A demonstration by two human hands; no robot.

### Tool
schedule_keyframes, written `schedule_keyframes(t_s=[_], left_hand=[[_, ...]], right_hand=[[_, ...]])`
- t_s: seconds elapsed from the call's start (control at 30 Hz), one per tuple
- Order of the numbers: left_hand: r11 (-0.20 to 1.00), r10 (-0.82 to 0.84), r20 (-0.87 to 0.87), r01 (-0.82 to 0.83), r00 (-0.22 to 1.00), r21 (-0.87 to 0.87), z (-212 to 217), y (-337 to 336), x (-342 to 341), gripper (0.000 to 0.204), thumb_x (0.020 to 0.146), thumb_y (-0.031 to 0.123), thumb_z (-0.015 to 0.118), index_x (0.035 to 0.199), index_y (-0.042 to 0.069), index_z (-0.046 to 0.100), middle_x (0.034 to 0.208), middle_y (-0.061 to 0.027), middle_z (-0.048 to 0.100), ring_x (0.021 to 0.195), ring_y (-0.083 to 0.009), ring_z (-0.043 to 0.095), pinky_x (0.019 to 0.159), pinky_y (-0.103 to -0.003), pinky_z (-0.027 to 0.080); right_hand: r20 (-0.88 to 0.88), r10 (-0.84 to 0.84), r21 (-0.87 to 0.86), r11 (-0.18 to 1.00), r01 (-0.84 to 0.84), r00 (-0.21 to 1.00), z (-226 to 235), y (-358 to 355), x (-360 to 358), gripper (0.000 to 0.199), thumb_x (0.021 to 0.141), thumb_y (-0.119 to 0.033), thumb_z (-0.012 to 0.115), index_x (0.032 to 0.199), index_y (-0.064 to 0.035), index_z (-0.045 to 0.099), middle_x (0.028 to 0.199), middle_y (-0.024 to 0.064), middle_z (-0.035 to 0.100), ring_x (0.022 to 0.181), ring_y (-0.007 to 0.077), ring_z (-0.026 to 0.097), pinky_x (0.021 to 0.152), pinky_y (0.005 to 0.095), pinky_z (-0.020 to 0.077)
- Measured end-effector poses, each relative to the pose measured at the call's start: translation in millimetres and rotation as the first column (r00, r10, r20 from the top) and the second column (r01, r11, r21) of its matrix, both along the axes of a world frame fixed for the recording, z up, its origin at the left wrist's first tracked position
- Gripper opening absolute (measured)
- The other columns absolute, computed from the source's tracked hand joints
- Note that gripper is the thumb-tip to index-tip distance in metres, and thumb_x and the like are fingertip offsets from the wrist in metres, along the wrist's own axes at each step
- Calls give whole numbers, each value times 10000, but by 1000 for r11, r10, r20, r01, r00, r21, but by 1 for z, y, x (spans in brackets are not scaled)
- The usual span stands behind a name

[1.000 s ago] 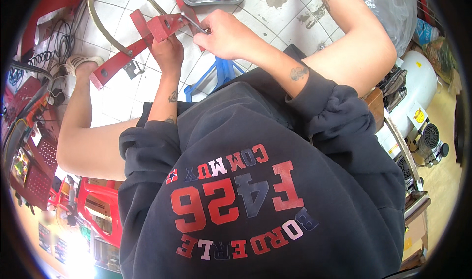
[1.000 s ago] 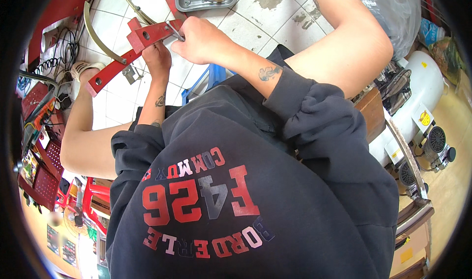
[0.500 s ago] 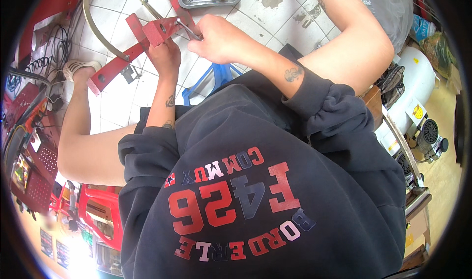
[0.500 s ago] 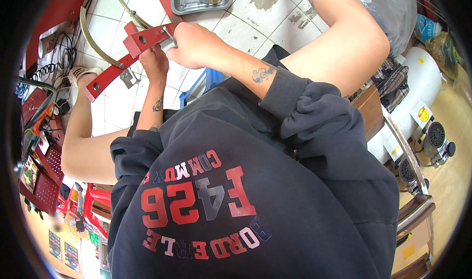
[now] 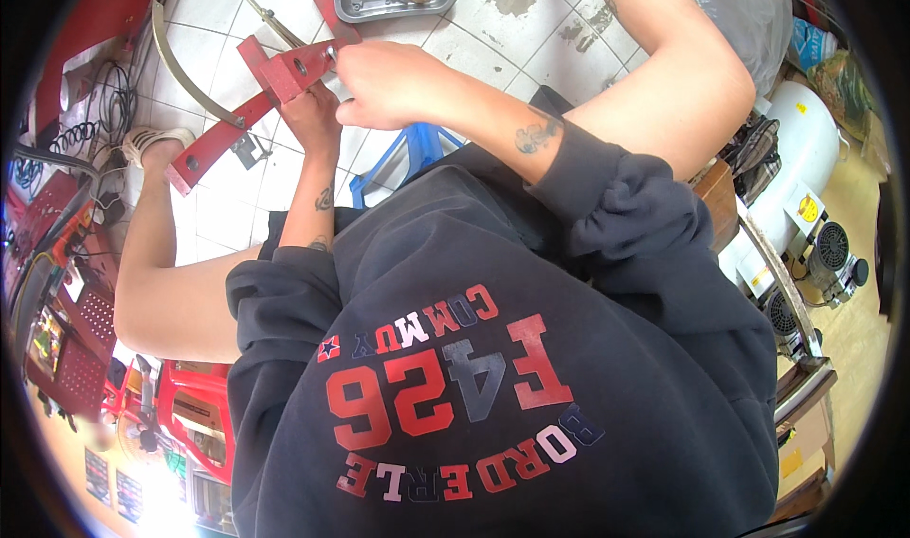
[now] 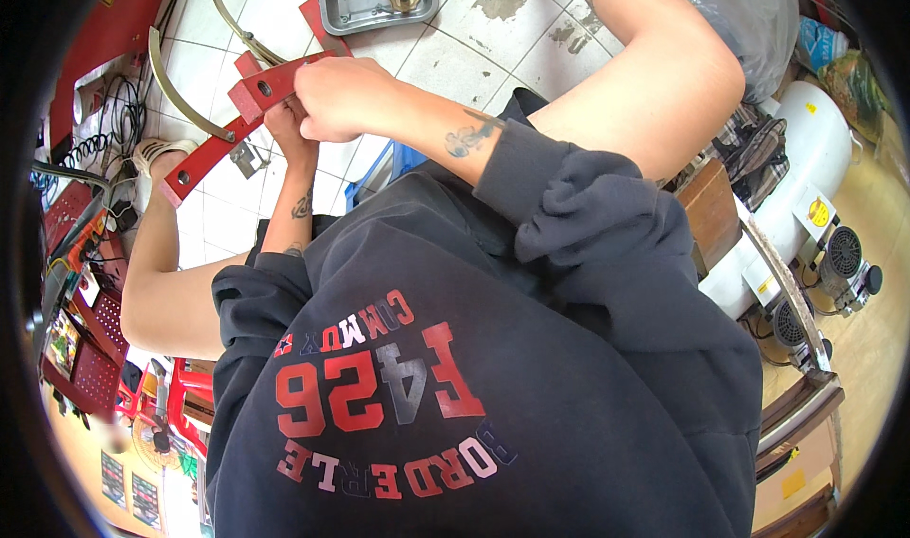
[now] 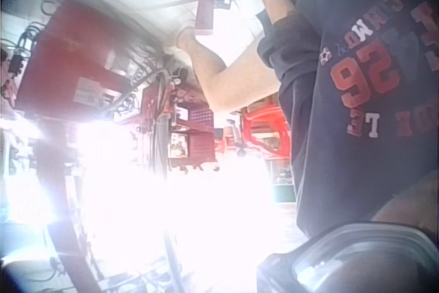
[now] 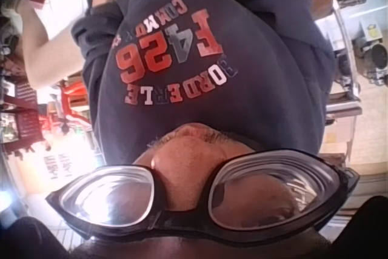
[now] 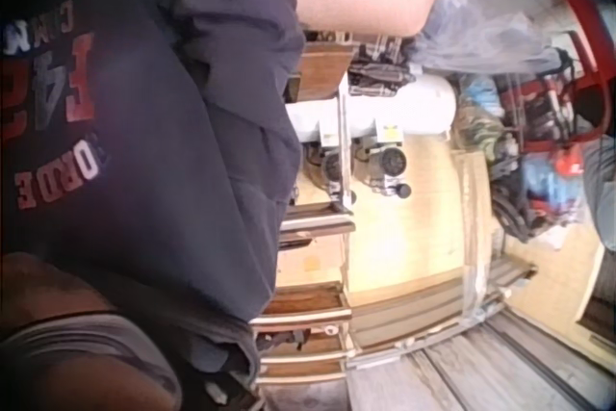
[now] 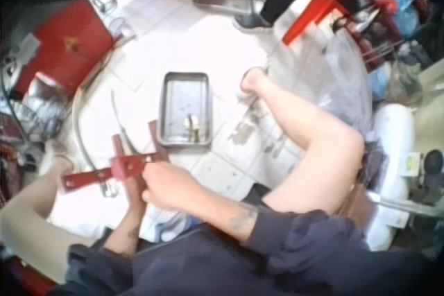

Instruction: The person sits on the floor and assembles a red metal frame by inserting a brass-colored curved bracket into the structure. They use a screwdriver to tighten screws and secure the bracket to the frame, repeatedly adjusting the components to ensure a proper fit.

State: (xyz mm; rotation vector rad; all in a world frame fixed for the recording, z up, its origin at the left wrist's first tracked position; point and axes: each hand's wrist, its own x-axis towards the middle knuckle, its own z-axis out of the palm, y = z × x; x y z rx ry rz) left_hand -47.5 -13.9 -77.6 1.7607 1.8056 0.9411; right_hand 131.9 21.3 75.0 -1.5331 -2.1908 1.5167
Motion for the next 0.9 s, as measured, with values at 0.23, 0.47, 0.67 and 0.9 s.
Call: schedule_keyframes(t_s=[0.23, 0.47, 0.67, 0.9], left_hand=[[992, -106, -51, 109, 993, 66, 13, 0, 5, 101, 749, -62, 515, 790, -41, 604, 727, -230, 626, 708, -426, 619, 611, -391, 474], [999, -32, 149, 37, 988, -35, 20, 0, 5, 61, 755, -29, 546, 767, -64, 595, 670, -237, 614, 658, -403, 632, 593, -386, 465], [990, -52, 27, 55, 998, -126, 15, 1, -4, 92, 861, -12, 521, 909, -6, 599, 721, -184, 594, 645, -365, 596, 580, -424, 461], [993, -111, -117, 106, 987, -47, 22, 12, -6, 271, 782, -76, 558, 1009, 42, 646, 909, -175, 671, 821, -387, 648, 679, -447, 510]], right_hand=[[62, 330, -400, 873, -280, 942, 28, 70, -13, 289, 815, -177, 605, 906, 91, 658, 761, 182, 717, 633, 220, 722, 586, 323, 580], [59, 414, -375, 852, -365, 908, 20, 61, -19, 229, 816, -139, 609, 929, 54, 661, 756, 181, 714, 638, 222, 724, 582, 331, 581], [111, 95, 192, 975, -116, 989, -4, -42, -25, 192, 772, -24, 597, 931, 51, 673, 777, 233, 672, 777, 368, 689, 682, 476, 558], [196, -82, 134, 989, 56, 977, -45, -70, -14, 173, 814, -29, 554, 954, 68, 584, 728, 228, 661, 717, 395, 672, 645, 487, 536]])
